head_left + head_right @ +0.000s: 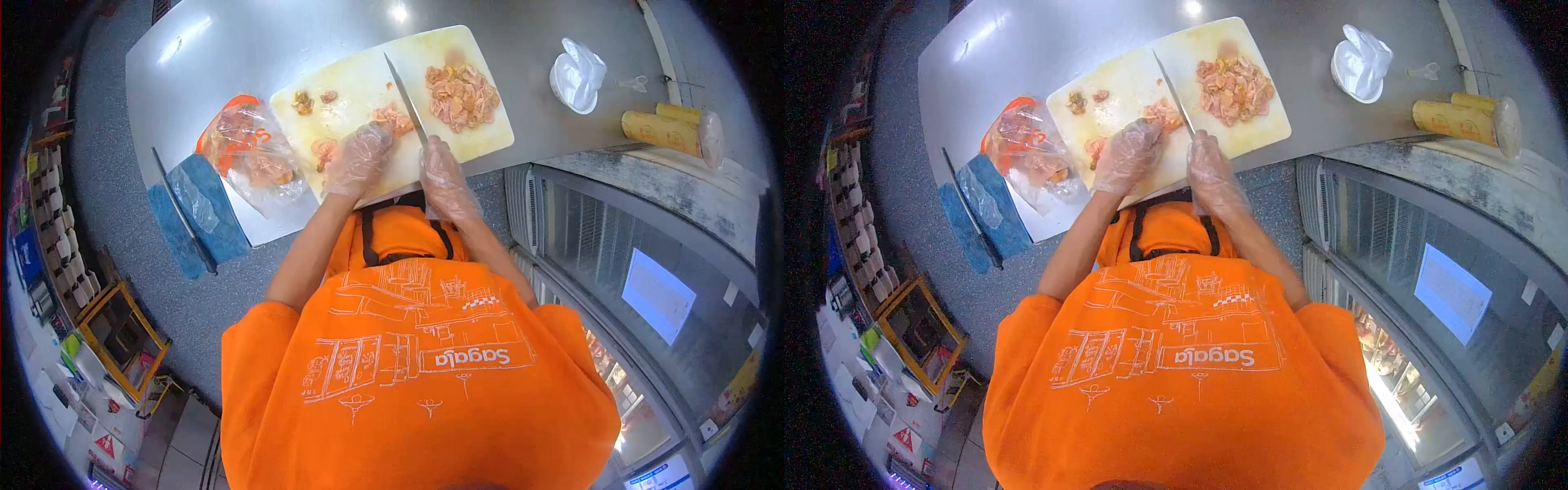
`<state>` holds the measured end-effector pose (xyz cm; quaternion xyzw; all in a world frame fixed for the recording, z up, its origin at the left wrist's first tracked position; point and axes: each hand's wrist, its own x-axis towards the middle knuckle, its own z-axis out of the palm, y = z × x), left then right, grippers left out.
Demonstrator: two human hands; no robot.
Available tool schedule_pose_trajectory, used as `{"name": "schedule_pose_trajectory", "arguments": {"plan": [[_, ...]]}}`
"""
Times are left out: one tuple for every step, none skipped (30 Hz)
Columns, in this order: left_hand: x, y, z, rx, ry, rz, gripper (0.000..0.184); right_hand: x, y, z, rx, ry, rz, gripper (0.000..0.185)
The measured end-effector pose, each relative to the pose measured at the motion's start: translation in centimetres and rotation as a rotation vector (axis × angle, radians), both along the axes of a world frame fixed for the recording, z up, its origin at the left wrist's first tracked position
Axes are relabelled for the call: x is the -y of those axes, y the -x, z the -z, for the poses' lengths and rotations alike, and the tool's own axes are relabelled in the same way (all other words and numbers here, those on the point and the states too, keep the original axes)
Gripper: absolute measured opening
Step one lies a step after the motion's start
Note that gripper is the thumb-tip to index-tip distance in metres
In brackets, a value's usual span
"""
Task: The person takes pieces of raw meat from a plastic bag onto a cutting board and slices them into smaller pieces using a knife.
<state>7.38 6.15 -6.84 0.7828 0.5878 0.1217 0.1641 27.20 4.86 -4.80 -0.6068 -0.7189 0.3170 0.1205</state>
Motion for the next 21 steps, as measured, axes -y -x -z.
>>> {"name": "schedule_pose_trajectory", "arguments": {"plan": [[-0.1, -0.3, 0.1, 0.035, 0.008, -0.03, 0.018, -0.4, 0.7, -0.1, -0.012, -0.011, 0.006, 0.025], [0.0, -0.4, 0.2, 0.07, 0.022, -0.059, 0.019, -0.5, 1.1, -0.1, -0.025, -0.017, 0.013, 0.026], [0.3, -0.3, 0.8, 0.037, -0.015, -0.024, 0.019, -0.5, 0.8, 0.4, -0.023, -0.031, 0.025, 0.025], [0.3, -0.1, 1.3, 0.006, -0.056, 0.01, 0.019, -0.6, 0.1, 1.0, -0.02, -0.048, 0.036, 0.025], [0.5, -0.1, 1.9, -0.02, -0.094, 0.04, 0.019, -0.7, -0.7, 1.4, -0.013, -0.063, 0.043, 0.025], [0.8, -0.2, 2.0, -0.011, -0.122, 0.029, 0.019, -0.8, -1.2, 0.7, 0.021, -0.013, 0.069, 0.024], [0.9, -0.2, 1.7, -0.004, -0.15, 0.017, 0.019, -1.2, -1.5, -0.4, 0.053, 0.036, 0.096, 0.024], [0.8, 0.0, 1.5, -0.001, -0.183, 0.005, 0.019, -1.6, -1.5, -1.0, 0.083, 0.08, 0.122, 0.024], [0.6, 0.2, 1.4, 0.013, -0.174, 0.003, 0.018, -1.3, -1.1, -0.8, 0.056, 0.051, 0.057, 0.023], [0.6, 0.2, 1.2, 0.03, -0.158, 0.006, 0.018, -0.2, -0.6, -0.3, 0.032, 0.03, -0.002, 0.022], [0.4, 0.1, 1.0, 0.047, -0.149, 0.009, 0.018, 0.7, -0.6, 0.3, 0.007, 0.003, -0.062, 0.022], [0.2, 0.1, 0.6, 0.038, -0.13, 0.007, 0.017, 1.1, -0.4, 0.2, 0.014, -0.035, -0.175, 0.02], [0.3, 0.1, -0.1, 0.031, -0.107, 0.004, 0.017, 1.2, -0.4, 0.0, 0.056, 0.014, -0.117, 0.02], [0.4, 0.0, -0.4, 0.022, -0.084, -0.002, 0.016, 1.1, -0.1, -0.1, 0.097, 0.062, -0.063, 0.019], [0.4, 0.0, -0.4, 0.005, -0.098, 0.001, 0.015, 0.8, 0.4, -0.5, 0.137, 0.106, -0.013, 0.019], [0.5, 0.0, -0.4, -0.014, -0.108, 0.008, 0.014, 0.9, 0.7, -0.4, 0.127, 0.102, -0.004, 0.019], [0.6, -0.1, -0.4, -0.034, -0.12, 0.017, 0.013, 0.8, 1.0, -0.4, 0.116, 0.095, 0.009, 0.019], [0.3, 0.0, -0.1, -0.021, -0.087, 0.003, 0.012, 0.5, 1.2, -0.2, 0.103, 0.082, 0.02, 0.019], [0.4, -0.2, 0.2, -0.004, -0.048, -0.008, 0.012, 0.1, 1.3, 0.1, 0.094, 0.05, 0.013, 0.019], [0.6, -0.3, 0.5, 0.012, -0.006, -0.017, 0.013, -0.4, 1.5, 0.5, 0.085, 0.022, 0.007, 0.019], [0.6, -0.3, 0.7, 0.025, 0.001, -0.008, 0.013, -0.6, 1.8, 0.7, 0.074, -0.008, 0.001, 0.019]]}}
